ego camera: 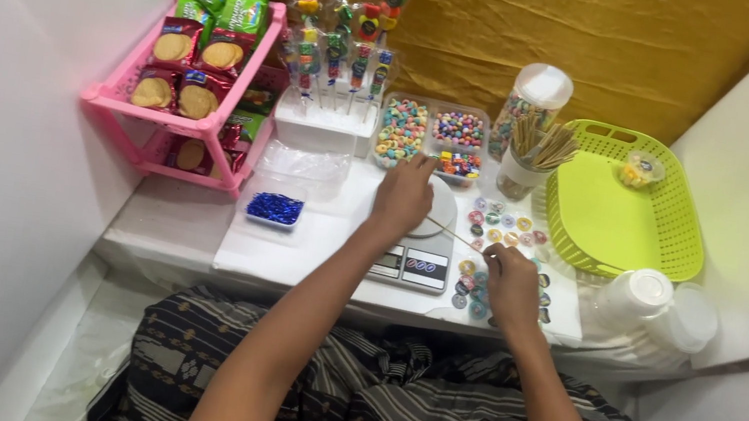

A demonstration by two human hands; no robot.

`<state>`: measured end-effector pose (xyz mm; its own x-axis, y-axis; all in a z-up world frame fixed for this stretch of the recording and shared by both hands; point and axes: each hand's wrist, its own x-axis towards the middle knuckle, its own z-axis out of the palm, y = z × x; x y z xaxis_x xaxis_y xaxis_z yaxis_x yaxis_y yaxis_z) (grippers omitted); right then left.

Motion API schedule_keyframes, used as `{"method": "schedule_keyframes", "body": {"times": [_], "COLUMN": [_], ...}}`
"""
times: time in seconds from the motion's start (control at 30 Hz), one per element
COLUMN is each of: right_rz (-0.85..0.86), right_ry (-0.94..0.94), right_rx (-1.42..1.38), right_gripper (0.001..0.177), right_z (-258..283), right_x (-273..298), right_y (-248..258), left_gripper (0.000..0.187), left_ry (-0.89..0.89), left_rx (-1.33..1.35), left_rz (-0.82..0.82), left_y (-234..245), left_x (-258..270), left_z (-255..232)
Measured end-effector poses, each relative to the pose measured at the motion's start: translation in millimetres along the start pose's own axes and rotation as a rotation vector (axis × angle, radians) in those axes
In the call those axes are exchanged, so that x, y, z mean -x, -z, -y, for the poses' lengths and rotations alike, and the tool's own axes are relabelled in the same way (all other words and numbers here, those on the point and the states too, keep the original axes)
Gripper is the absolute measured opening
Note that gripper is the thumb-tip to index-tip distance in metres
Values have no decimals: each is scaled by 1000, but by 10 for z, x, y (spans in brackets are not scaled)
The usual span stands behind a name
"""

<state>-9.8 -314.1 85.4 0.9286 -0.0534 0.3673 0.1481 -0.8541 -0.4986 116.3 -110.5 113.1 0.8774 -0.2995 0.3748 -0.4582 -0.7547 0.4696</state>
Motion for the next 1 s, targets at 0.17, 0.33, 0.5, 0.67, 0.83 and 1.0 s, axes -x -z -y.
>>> {"method": "schedule_keyframes", "body": {"times": [0.17, 0.33, 0.5, 0.67, 0.83, 1.0], "right_rz": [25, 29, 24, 9, -1, -41], "right_ry": [-22, -70, -98, -64, -38, -23], "right_rx": [8, -1, -12, -15, -8, 20], "right_gripper": [8, 8, 8, 8, 7, 3], "right_z": [-51, -43, -29, -66, -33, -26], "right_x": [30, 1, -34, -30, -28, 1], "right_y": [-27, -1, 8, 28, 24, 21], "left_gripper": [35, 29, 33, 32, 37, 22], "left_ry": [-134, -188, -191, -258, -266, -248], "left_rx": [-259, -377, -395, -366, -326, -289], "left_rz": [-40, -22, 17, -31, -79, -39], "left_y": [-474, -427, -383, -344, -144, -20], "left_x": [-440, -464, -510, -469, -333, 109], "left_z": [387, 355, 321, 372, 280, 258]}}
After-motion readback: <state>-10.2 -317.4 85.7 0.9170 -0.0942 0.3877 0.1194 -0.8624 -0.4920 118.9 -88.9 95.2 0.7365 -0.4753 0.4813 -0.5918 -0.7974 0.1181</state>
